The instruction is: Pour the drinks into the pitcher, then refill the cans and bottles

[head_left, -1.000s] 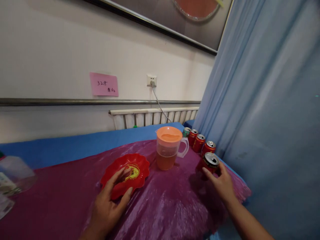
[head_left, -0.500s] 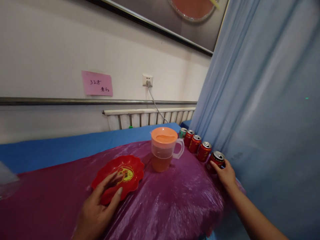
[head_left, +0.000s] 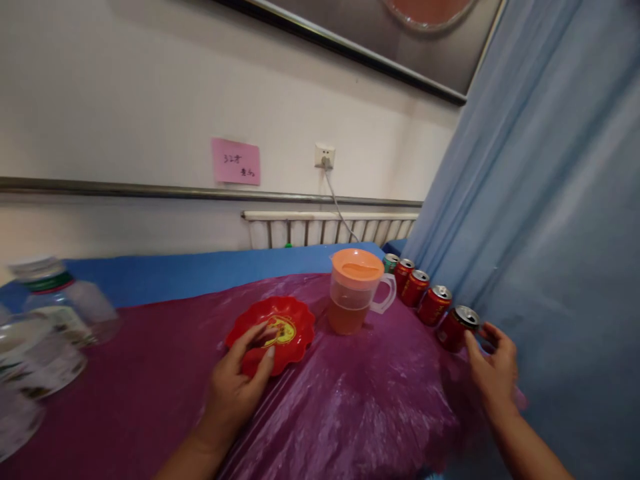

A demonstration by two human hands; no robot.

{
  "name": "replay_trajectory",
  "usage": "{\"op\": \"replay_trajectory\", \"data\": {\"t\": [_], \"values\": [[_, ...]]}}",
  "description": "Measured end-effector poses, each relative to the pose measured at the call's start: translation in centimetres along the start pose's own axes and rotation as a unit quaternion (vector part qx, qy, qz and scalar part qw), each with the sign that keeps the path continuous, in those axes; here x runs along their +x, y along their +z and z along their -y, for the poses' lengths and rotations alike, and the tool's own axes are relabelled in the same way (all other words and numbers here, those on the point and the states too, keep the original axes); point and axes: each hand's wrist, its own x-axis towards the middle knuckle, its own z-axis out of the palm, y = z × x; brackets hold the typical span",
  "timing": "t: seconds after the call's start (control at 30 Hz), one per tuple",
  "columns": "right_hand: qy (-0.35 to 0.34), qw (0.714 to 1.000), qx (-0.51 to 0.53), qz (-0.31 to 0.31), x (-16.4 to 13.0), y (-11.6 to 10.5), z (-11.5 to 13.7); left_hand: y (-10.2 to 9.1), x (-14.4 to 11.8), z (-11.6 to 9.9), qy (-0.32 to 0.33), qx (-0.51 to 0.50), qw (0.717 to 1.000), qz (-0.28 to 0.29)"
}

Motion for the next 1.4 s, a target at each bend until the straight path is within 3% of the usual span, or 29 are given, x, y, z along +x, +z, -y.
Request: {"op": "replay_trajectory", "data": {"t": [0.03,0.07,0.13,0.17,0.23,0.3,0.4,0.5,0.63,1.0,1.13,1.27,1.4], "values": [[-0.017,1.000,0.016,0.009,-1.7,0.0,1.5,0.0,-0.1,-0.1,0.002,-0.013,1.000,-0.013],[-0.064,0.995,0.057,0.058,-3.8,0.1,3.3,0.1,-0.1,-0.3,0.004,-0.027,0.999,-0.029],[-0.165,0.957,0.108,0.215,-8.4,0.8,7.6,0.0,-0.1,-0.6,0.016,-0.053,0.996,-0.070],[-0.222,0.918,0.125,0.303,-10.7,1.3,9.9,-0.1,-0.1,-0.8,0.025,-0.068,0.993,-0.092],[-0.327,0.801,0.153,0.479,-15.0,2.5,14.3,-0.5,0.1,-1.3,0.047,-0.099,0.985,-0.136],[-0.383,0.690,0.152,0.595,-18.1,3.7,18.0,-1.0,0.4,-1.9,0.061,-0.119,0.978,-0.160],[-0.423,0.592,0.123,0.675,-20.9,5.3,21.5,-1.9,0.8,-3.0,0.068,-0.128,0.972,-0.183],[-0.447,0.535,0.102,0.710,-22.3,6.0,22.9,-2.6,1.1,-3.8,0.079,-0.132,0.968,-0.200],[-0.445,0.517,0.078,0.727,-23.5,6.0,22.7,-3.1,1.7,-4.7,0.088,-0.135,0.964,-0.213],[-0.456,0.534,0.062,0.709,-24.3,5.9,22.3,-5.4,3.5,-7.2,0.069,-0.137,0.960,-0.236],[-0.458,0.539,0.069,0.703,-24.1,5.9,22.2,-5.9,3.6,-7.7,0.057,-0.125,0.967,-0.215],[-0.455,0.539,0.076,0.705,-24.0,5.9,22.3,-6.4,1.3,-8.8,0.022,-0.101,0.977,-0.188],[-0.433,0.539,0.076,0.718,-24.1,5.9,22.2,-8.1,-4.3,-9.5,-0.005,0.007,0.986,-0.169]]}}
